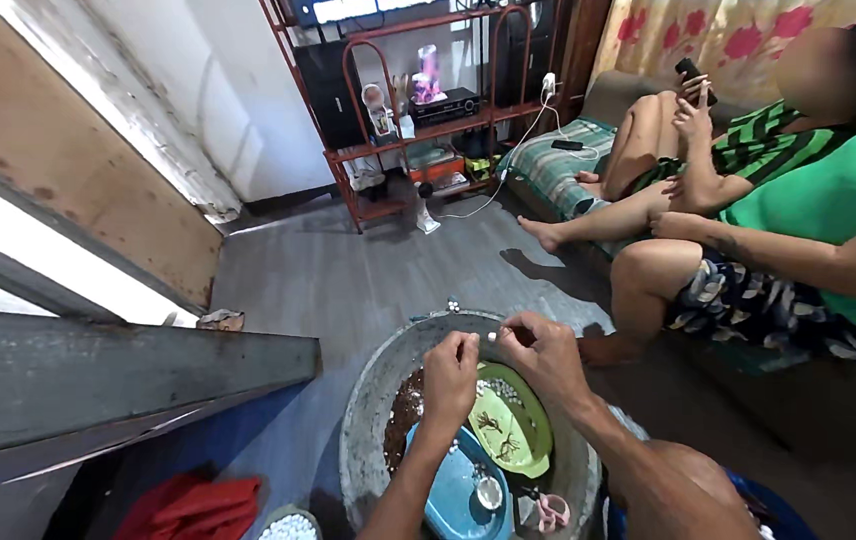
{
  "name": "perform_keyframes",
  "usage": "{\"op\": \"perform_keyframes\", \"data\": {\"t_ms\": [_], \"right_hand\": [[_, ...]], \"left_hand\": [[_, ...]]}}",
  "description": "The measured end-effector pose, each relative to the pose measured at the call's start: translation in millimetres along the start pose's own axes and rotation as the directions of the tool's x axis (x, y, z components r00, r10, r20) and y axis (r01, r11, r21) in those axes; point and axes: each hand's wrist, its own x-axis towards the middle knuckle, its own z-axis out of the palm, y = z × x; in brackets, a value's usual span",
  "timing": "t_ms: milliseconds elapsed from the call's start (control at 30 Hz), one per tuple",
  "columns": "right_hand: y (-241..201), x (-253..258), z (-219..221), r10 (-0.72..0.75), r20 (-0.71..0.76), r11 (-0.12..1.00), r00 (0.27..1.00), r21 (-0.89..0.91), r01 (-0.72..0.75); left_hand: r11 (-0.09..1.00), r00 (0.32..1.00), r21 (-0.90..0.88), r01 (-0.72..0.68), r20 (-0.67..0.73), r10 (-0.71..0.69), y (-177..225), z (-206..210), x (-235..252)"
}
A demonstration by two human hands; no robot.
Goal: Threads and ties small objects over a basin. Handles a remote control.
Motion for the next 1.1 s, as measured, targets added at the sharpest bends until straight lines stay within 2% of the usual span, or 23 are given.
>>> {"op": "perform_keyframes", "data": {"t_ms": [67, 167, 233, 300, 400, 467, 567, 667, 767, 933, 1100], "right_hand": [[3.5, 2.3, -6.2, 0.021, -0.018, 1.000, 1.000, -0.019, -0.022], [7.7, 8.4, -14.5, 0.057, -0.031, 0.998, 0.998, -0.035, -0.058], [9.5, 8.2, -17.0, 0.073, -0.032, 0.997, 0.997, -0.032, -0.074], [11.3, 7.2, -18.1, 0.078, -0.027, 0.997, 0.997, -0.028, -0.079], [11.2, 8.2, -21.0, 0.093, -0.005, 0.995, 0.996, -0.025, -0.093], [8.5, 11.4, -26.2, 0.092, 0.007, 0.996, 0.996, -0.015, -0.092], [6.5, 12.8, -33.7, 0.094, 0.022, 0.996, 0.995, -0.012, -0.094], [11.0, 10.6, -32.9, 0.125, 0.046, 0.992, 0.991, -0.006, -0.125], [15.0, 12.3, -27.6, 0.139, 0.053, 0.990, 0.989, 0.025, -0.140], [13.1, 14.6, -23.9, 0.110, 0.044, 0.991, 0.993, 0.070, -0.113], [7.5, 9.8, -29.1, 0.118, 0.078, 0.989, 0.990, 0.076, -0.124]], "left_hand": [[0.996, 0.991, 0.032, 0.084, 0.105, -0.087, -8.2, -2.7, 5.1], [0.976, 0.970, 0.182, 0.122, 0.185, -0.155, -30.0, 10.2, 12.1], [0.953, 0.919, 0.262, 0.150, 0.319, -0.232, -46.6, 25.3, 11.6], [0.947, 0.882, 0.272, 0.170, 0.387, -0.269, -64.0, 42.1, 8.3], [0.953, 0.887, 0.206, 0.221, 0.364, -0.284, -74.2, 53.6, 9.7], [0.957, 0.904, 0.175, 0.230, 0.325, -0.277, -62.6, 47.6, 14.9], [0.973, 0.921, 0.161, 0.165, 0.328, -0.210, -44.6, 31.6, 20.9], [0.988, 0.932, 0.108, 0.108, 0.335, -0.139, -62.2, 39.2, 14.2], [0.984, 0.925, 0.060, 0.166, 0.338, -0.177, -58.7, 49.5, 12.2], [0.990, 0.930, 0.058, 0.132, 0.340, -0.144, -56.3, 52.2, 11.8], [0.981, 0.927, 0.051, 0.186, 0.321, -0.192, -44.9, 35.0, 0.3]]}}
